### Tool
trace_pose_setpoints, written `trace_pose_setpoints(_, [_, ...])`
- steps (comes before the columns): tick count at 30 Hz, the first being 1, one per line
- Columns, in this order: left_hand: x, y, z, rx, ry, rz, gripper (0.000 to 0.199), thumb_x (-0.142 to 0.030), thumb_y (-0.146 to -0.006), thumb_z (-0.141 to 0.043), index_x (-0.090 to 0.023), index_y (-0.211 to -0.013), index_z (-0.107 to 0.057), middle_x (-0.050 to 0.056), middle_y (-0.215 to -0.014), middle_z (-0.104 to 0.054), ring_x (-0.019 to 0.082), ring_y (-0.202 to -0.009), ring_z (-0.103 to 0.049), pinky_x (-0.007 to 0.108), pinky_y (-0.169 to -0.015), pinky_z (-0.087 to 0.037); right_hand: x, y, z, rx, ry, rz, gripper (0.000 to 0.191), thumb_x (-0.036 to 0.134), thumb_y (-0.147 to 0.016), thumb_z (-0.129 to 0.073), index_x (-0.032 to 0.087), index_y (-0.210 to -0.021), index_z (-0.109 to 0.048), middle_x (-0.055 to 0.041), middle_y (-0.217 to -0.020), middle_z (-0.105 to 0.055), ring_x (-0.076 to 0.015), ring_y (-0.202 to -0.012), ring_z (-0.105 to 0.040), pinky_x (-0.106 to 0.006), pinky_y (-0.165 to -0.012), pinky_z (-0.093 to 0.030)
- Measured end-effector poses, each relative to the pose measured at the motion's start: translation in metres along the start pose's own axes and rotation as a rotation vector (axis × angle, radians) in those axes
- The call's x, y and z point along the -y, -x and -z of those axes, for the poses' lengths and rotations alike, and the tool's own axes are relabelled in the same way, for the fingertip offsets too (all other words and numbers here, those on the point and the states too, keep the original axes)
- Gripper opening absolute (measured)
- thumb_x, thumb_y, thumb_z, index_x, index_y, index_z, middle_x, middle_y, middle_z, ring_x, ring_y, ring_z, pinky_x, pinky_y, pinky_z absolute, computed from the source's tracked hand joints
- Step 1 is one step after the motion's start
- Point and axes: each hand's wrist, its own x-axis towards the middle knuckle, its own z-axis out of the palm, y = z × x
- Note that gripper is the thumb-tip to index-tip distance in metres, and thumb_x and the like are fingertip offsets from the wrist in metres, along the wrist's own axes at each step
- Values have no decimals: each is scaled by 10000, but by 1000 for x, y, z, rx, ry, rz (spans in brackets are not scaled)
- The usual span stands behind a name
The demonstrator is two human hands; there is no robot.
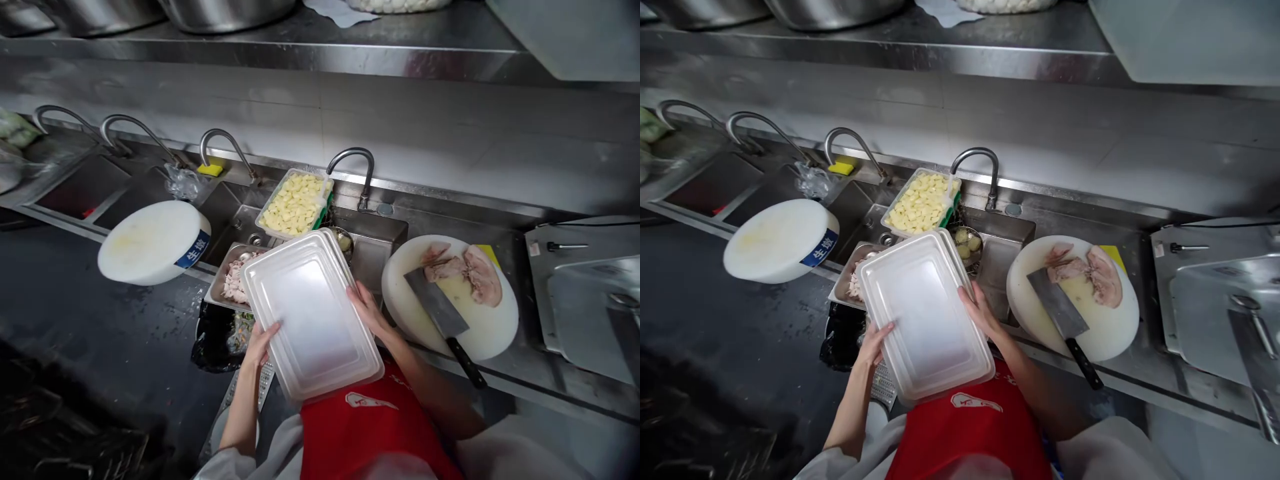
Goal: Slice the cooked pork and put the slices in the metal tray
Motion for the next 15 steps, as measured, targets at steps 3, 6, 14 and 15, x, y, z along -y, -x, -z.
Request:
trace_pose_setpoints(3, [3,-4,-1,22,-16,-3,544,-223,-504,-810,-160,-1014,-631,-1,-695,-673,146,-540,-628,199,-448,-475,11,-2,3,-59,90,68,480,708,-848,-508,249,-938,-614,-32,-874,-698,-212,-880,-649,-347,-804,-538])
trace_pose_setpoints(6, [6,-12,9,-28,21,-37,469,-206,-533,-750,-180,-987,-632,-9,-729,-682,168,-614,-651,223,-514,-513,30,-5,31,-86,95,31,469,703,-847,-504,236,-841,-552,35,-618,-596,-127,-511,-549,-269,-501,-486])
trace_pose_setpoints(14, [0,-21,39,-111,82,-100,421,-191,-536,-758,-200,-941,-644,-24,-771,-687,176,-724,-670,236,-639,-549,107,3,163,-420,140,197,381,683,-822,-577,303,-808,-571,6,-563,-565,-127,-426,-484,-292,-394,-392])
trace_pose_setpoints(15, [0,-21,34,-101,85,-97,438,-195,-533,-768,-194,-953,-645,-14,-782,-690,188,-744,-675,246,-653,-550,109,2,159,-387,145,197,382,695,-816,-576,313,-819,-585,5,-558,-560,-135,-431,-476,-303,-404,-405])
